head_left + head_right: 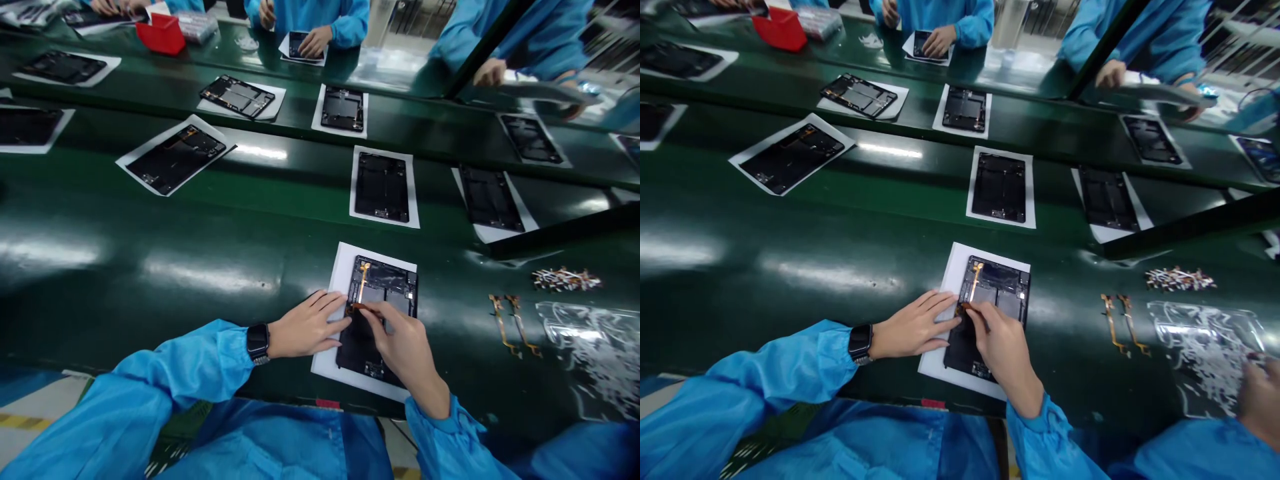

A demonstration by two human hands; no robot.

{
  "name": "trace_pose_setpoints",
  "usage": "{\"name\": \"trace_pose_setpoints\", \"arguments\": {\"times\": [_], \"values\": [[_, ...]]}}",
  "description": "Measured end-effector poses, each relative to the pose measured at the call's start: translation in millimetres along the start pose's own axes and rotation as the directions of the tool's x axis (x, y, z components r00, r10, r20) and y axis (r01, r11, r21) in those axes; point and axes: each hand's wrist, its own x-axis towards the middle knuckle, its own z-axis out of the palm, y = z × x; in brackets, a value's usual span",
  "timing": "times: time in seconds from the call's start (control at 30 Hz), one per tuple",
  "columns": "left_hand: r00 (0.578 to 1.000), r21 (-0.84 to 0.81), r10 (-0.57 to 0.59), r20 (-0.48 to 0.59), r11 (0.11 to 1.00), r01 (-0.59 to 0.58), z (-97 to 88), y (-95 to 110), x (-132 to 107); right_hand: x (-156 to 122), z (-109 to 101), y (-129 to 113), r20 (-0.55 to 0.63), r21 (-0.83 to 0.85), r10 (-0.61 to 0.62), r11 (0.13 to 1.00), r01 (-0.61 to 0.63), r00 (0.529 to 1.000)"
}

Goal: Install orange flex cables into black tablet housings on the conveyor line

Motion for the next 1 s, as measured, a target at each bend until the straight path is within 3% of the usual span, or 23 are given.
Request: {"name": "trace_pose_setpoints", "arguments": {"times": [0.3, 0.47, 0.57, 0.67, 0.8, 1.0], "values": [[1.000, -0.039, -0.021, 0.004, 0.999, 0.021, 0.6, 0.2, 1.2, 0.4, 12.3, -4.7, 0.078, -0.099, 0.073, 0.993, -0.066, 0.994], [1.000, -0.051, -0.021, 0.004, 0.998, 0.021, 1.9, -0.2, 1.0, 17.6, 11.0, -19.5, 0.228, -0.298, 0.117, 0.953, -0.045, 0.967], [1.000, -0.026, -0.024, 0.002, 0.999, 0.024, 2.8, -0.3, 0.7, 24.8, 3.9, -20.5, 0.290, -0.277, 0.099, 0.961, -0.016, 0.952], [1.000, -0.009, -0.014, -0.007, 1.000, 0.014, 3.3, -0.4, -0.2, 22.4, -3.4, -12.0, 0.269, -0.196, 0.088, 0.980, -0.035, 0.959], [1.000, -0.001, 0.002, -0.015, 1.000, -0.002, 2.9, -0.6, -1.3, 15.4, -5.2, -3.2, 0.225, -0.228, 0.119, 0.971, -0.066, 0.967], [1.000, -0.018, 0.002, -0.014, 1.000, -0.002, 4.4, -1.3, 0.2, 21.2, 5.9, -18.3, 0.249, -0.313, 0.131, 0.949, -0.048, 0.960]]}}
